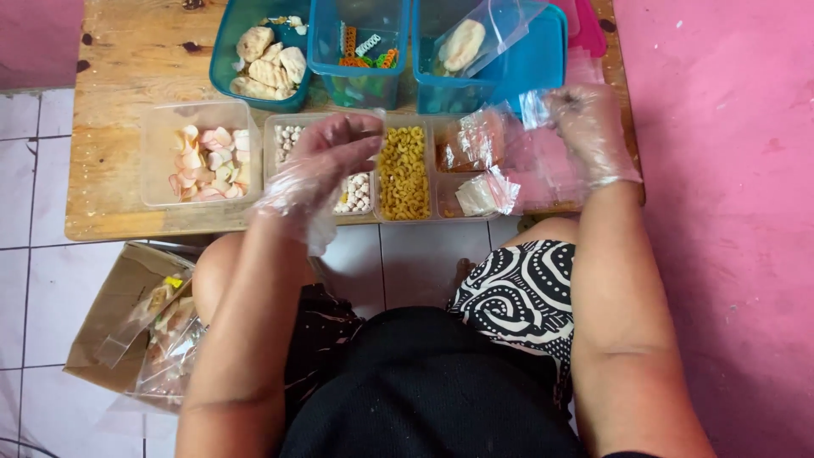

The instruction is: A person is seen picking various snack items one by one from multiple plastic containers and placing them into a clear plastic bag to create a mix.

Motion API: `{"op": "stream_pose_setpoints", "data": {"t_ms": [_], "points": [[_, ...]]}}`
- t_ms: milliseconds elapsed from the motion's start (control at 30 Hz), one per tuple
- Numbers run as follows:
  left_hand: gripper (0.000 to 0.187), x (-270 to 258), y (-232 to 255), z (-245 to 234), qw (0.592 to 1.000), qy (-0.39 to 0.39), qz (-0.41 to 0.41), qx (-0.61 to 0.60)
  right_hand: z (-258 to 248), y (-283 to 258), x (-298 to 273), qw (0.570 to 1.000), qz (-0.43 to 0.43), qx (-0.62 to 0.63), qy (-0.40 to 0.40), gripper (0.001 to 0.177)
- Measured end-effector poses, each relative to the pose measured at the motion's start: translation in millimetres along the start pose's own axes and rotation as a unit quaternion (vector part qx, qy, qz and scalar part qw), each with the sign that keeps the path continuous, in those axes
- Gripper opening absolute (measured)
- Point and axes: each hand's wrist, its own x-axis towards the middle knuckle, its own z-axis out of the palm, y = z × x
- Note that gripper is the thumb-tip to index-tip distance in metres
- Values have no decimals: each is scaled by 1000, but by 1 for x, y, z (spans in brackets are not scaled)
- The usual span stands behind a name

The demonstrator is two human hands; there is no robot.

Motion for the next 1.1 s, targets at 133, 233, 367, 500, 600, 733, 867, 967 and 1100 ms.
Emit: {"op": "stream_pose_setpoints", "data": {"t_ms": [133, 233, 367, 500, 600, 733, 867, 967, 1100], "points": [[26, 35, -46, -12, 986, -90, 6, -144, -4, -67, -12, 960, 86, 237, -121, 10], [35, 41, -55, -12, 977, -101, 24, -188, 24, -104, -16, 924, 65, 320, -198, 13], [35, 43, -57, -17, 969, -106, 80, -210, 63, -144, -10, 888, 94, 333, -303, 11], [20, 46, -66, -30, 980, -48, 108, -162, 97, -147, -3, 883, 68, 359, -294, 10], [18, 57, -79, -47, 990, 14, 89, -109, 120, -137, 3, 850, 97, 408, -319, 31], [21, 62, -92, -64, 995, 25, 97, -29, 140, -133, -3, 901, 69, 296, -311, 33], [22, 60, -95, -69, 996, 36, 85, -20, 149, -122, 8, 929, 43, 229, -286, 20], [16, 49, -83, -69, 995, 72, 66, -5, 163, -116, 24, 993, -25, 7, -115, 30], [13, 51, -86, -68, 994, 88, 63, -7, 154, -150, -10, 957, -277, 82, -30, 25]]}}
